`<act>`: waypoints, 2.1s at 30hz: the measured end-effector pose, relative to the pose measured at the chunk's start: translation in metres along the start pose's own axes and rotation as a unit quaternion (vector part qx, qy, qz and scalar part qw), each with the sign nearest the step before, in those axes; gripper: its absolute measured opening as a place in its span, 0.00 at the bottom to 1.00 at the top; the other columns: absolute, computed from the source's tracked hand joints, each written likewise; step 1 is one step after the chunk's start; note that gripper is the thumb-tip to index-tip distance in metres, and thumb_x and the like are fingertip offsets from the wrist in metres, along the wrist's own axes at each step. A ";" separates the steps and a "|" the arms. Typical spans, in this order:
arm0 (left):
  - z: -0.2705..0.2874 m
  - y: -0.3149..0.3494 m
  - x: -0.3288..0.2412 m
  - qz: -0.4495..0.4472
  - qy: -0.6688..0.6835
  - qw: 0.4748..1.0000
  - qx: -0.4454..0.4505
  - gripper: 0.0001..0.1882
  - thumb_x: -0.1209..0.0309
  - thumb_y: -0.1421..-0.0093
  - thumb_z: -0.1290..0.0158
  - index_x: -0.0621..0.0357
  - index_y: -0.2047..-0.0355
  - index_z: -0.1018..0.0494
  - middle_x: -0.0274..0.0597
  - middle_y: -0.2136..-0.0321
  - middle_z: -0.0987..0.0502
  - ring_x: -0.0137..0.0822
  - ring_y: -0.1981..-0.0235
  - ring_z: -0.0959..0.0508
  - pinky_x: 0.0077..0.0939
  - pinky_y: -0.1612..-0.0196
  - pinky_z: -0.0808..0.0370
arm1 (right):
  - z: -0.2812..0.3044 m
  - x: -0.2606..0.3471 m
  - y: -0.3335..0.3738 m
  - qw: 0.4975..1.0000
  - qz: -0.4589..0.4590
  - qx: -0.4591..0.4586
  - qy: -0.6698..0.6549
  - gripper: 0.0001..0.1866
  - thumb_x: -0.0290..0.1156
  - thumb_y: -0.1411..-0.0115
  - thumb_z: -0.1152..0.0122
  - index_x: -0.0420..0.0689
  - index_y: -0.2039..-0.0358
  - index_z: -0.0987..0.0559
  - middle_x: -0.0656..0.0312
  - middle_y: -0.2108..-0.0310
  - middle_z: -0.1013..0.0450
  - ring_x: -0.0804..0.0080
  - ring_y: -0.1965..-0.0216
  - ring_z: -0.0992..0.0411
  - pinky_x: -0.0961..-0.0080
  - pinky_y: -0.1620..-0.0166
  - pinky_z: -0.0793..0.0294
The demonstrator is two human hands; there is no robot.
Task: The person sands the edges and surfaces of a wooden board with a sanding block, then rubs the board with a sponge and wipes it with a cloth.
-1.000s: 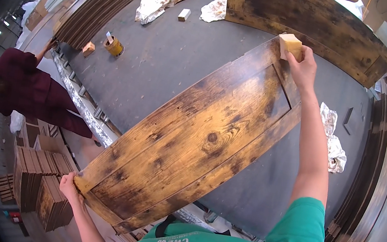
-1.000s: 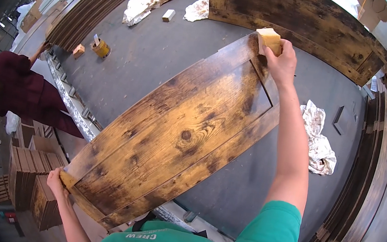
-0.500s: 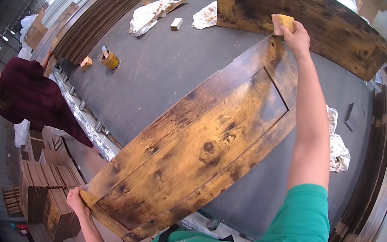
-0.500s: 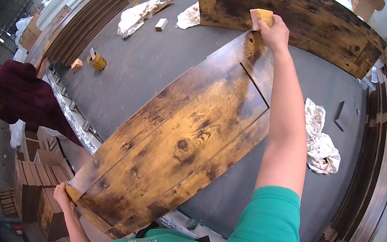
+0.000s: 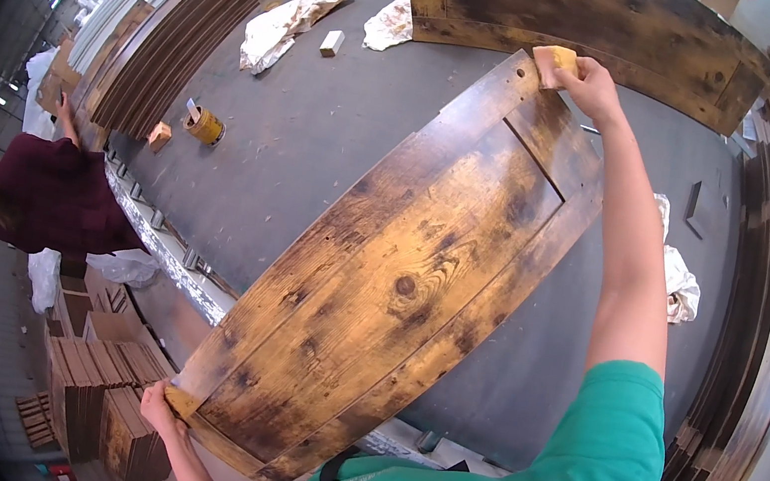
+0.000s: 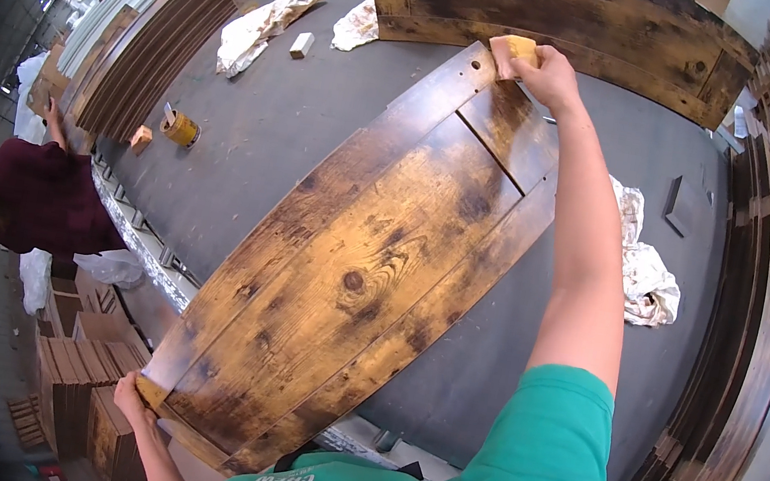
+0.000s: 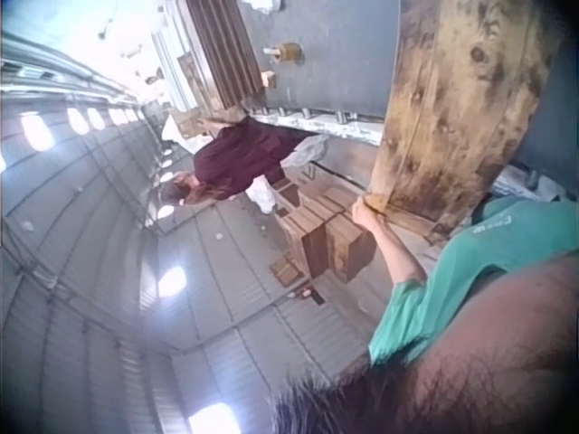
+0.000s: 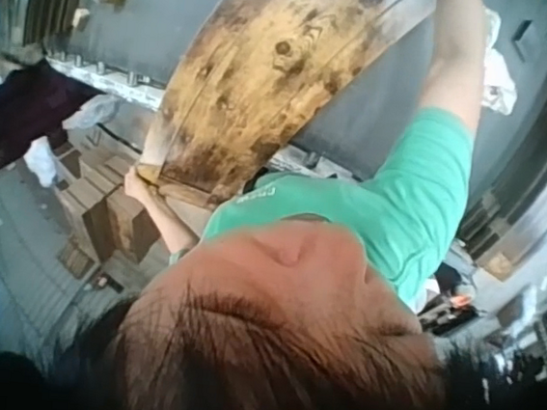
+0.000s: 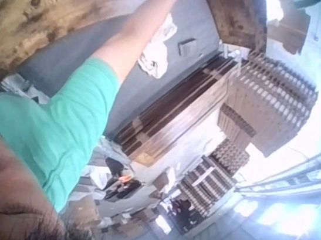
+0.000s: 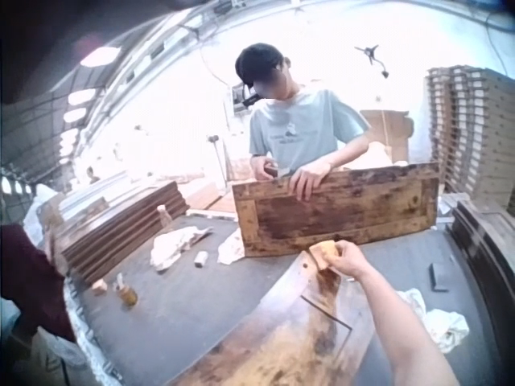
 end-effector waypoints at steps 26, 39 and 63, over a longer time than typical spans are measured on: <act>-0.005 -0.013 0.035 0.042 -0.028 0.999 0.013 0.10 0.78 0.51 0.46 0.58 0.85 0.34 0.33 0.84 0.31 0.28 0.82 0.31 0.23 0.77 0.32 | 0.069 -0.082 0.087 0.988 -0.061 0.042 0.136 0.26 0.41 0.55 0.35 0.40 0.57 0.23 0.50 0.60 0.24 0.58 0.57 0.25 0.69 0.53 0.28; -0.011 -0.018 0.049 0.066 -0.055 0.996 0.005 0.09 0.78 0.52 0.46 0.59 0.85 0.34 0.33 0.84 0.32 0.28 0.82 0.30 0.25 0.77 0.31 | 0.057 -0.050 0.099 0.997 -0.006 -0.036 0.068 0.25 0.38 0.50 0.36 0.37 0.54 0.25 0.49 0.59 0.24 0.59 0.57 0.25 0.70 0.53 0.27; 0.012 0.002 0.023 0.013 -0.003 1.000 -0.014 0.12 0.79 0.50 0.44 0.57 0.86 0.35 0.31 0.85 0.31 0.23 0.83 0.33 0.18 0.76 0.35 | -0.032 0.062 -0.011 0.993 0.044 -0.087 0.060 0.24 0.42 0.49 0.36 0.36 0.58 0.23 0.57 0.66 0.23 0.72 0.66 0.26 0.75 0.60 0.28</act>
Point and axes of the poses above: each hand's wrist, its own y-axis away from the middle knuckle, its own z-axis out of the back of the hand, x = y × z, the point moved 7 cm from there along -y, towards the middle knuckle
